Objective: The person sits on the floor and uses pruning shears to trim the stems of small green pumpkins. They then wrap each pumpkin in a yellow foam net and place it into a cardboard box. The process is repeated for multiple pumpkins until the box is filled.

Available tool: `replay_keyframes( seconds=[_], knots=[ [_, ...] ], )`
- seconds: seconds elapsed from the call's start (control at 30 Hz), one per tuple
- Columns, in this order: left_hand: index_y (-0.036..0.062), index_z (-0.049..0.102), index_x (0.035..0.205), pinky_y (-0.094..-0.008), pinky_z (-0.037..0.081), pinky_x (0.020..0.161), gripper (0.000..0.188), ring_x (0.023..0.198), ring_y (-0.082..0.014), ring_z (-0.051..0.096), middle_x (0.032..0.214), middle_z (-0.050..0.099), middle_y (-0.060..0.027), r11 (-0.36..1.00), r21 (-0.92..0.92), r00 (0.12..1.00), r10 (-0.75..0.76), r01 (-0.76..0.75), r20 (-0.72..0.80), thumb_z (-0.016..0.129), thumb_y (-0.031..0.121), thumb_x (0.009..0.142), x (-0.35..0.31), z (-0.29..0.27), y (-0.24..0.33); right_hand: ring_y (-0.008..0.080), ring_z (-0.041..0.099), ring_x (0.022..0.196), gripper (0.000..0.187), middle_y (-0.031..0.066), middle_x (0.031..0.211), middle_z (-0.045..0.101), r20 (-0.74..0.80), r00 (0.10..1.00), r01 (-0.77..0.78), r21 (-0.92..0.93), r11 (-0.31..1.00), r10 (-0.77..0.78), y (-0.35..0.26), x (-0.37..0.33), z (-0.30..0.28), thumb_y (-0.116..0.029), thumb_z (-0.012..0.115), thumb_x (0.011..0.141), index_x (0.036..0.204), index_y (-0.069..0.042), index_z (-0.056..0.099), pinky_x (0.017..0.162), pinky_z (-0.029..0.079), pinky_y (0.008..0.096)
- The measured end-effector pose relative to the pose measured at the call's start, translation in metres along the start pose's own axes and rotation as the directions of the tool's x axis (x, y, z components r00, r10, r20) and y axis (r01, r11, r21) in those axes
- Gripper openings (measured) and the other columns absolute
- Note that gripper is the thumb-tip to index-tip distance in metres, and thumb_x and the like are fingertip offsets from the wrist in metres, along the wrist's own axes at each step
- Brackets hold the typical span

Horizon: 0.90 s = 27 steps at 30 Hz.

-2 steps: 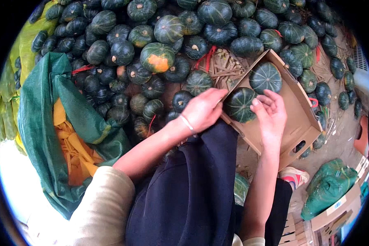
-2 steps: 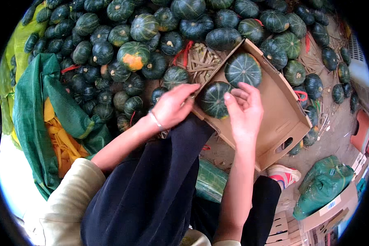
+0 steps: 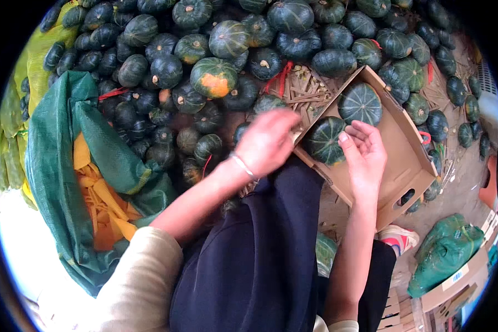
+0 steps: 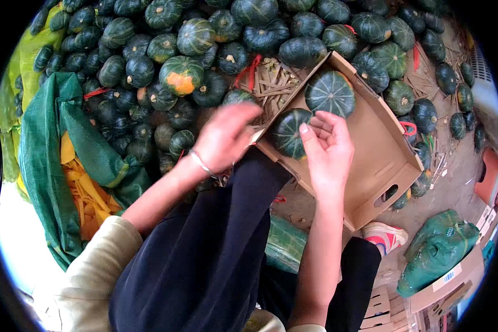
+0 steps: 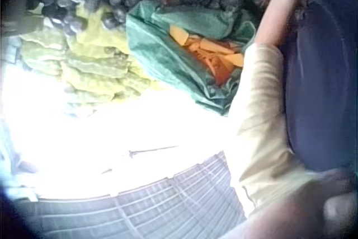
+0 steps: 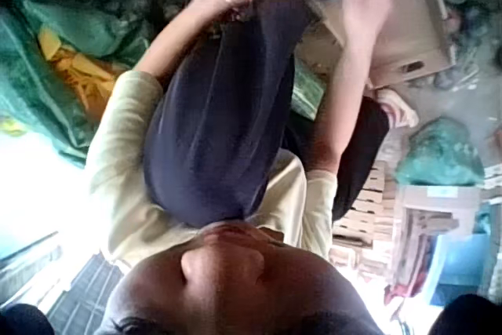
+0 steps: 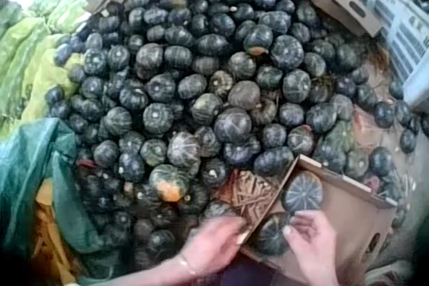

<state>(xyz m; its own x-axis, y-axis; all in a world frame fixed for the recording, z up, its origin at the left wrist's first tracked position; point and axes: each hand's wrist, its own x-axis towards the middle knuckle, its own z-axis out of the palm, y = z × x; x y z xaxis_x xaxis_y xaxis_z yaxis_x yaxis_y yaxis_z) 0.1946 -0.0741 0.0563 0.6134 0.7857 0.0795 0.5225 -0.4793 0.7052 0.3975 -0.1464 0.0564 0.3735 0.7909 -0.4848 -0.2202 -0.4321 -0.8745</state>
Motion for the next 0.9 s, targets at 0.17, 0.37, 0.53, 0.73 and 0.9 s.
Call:
replay_keyframes(
  seconds=[0.17, 0.37, 0.53, 0.73, 0.9],
  knots=[
    [0.0104, 0.048, 0.125, -0.0407, 0.035, 0.103, 0.064, 0.121, -0.0367, 0.04, 0.128, 0.046, -0.014, 0.671, 0.739, 0.991, -0.127, 0.063, 0.031, 0.066, 0.004, 0.063, 0.019, -0.093, -0.067, 0.0149, 0.057, 0.098, 0.026, 0.0088, 0.105, 0.06, -0.036, 0.996, 0.07, -0.156, 0.985, -0.076, -0.008, -0.03, -0.007, -0.004, 0.06, 0.086, 0.111, 0.001, 0.055, 0.088, 0.045, 0.0276],
    [-0.0034, 0.05, 0.12, -0.0339, 0.049, 0.088, 0.047, 0.099, -0.0191, 0.06, 0.111, 0.061, -0.0102, 0.515, -0.6, 0.768, -0.569, 0.611, 0.293, 0.065, 0.012, 0.078, 0.03, -0.101, -0.064, 0.0138, 0.056, 0.1, 0.028, 0.0078, 0.106, 0.06, -0.041, 0.997, -0.071, -0.235, 0.969, 0.063, -0.01, -0.07, -0.021, -0.003, 0.059, 0.086, 0.113, 0.001, 0.053, 0.089, 0.044, 0.027],
    [-0.0027, 0.048, 0.122, -0.0389, 0.048, 0.092, 0.047, 0.103, -0.0235, 0.06, 0.114, 0.06, -0.0129, 0.108, -0.834, 0.751, -0.508, 0.542, 0.422, 0.059, 0.023, 0.084, 0.016, -0.061, -0.023, 0.0126, 0.058, 0.093, 0.023, 0.0062, 0.1, 0.061, -0.092, 0.975, -0.217, -0.183, 0.959, 0.203, 0.008, -0.134, -0.034, -0.002, 0.06, 0.086, 0.109, 0.001, 0.054, 0.083, 0.047, 0.0256],
    [0.0009, 0.045, 0.123, -0.0379, 0.05, 0.089, 0.043, 0.102, -0.0214, 0.059, 0.113, 0.057, -0.0104, -0.128, -0.834, 0.74, -0.402, 0.537, 0.538, 0.055, 0.017, 0.085, 0.021, -0.021, 0.027, 0.0141, 0.058, 0.096, 0.029, 0.0085, 0.106, 0.06, -0.209, 0.974, 0.038, -0.208, 0.977, -0.083, -0.027, -0.115, -0.014, -0.003, 0.061, 0.086, 0.113, 0.002, 0.052, 0.085, 0.047, 0.0267],
    [0.0041, 0.039, 0.132, -0.0356, 0.041, 0.098, 0.059, 0.113, -0.0215, 0.051, 0.123, 0.051, -0.0114, -0.056, -0.86, 0.79, -0.368, 0.508, 0.491, 0.061, 0.027, 0.083, 0.021, -0.015, 0.033, 0.0103, 0.059, 0.079, 0.022, 0.0073, 0.086, 0.063, -0.123, 0.959, -0.282, -0.403, 0.87, 0.254, 0.002, -0.142, -0.022, -0.018, 0.064, 0.086, 0.1, -0.001, 0.062, 0.072, 0.048, 0.0251]
  ],
)
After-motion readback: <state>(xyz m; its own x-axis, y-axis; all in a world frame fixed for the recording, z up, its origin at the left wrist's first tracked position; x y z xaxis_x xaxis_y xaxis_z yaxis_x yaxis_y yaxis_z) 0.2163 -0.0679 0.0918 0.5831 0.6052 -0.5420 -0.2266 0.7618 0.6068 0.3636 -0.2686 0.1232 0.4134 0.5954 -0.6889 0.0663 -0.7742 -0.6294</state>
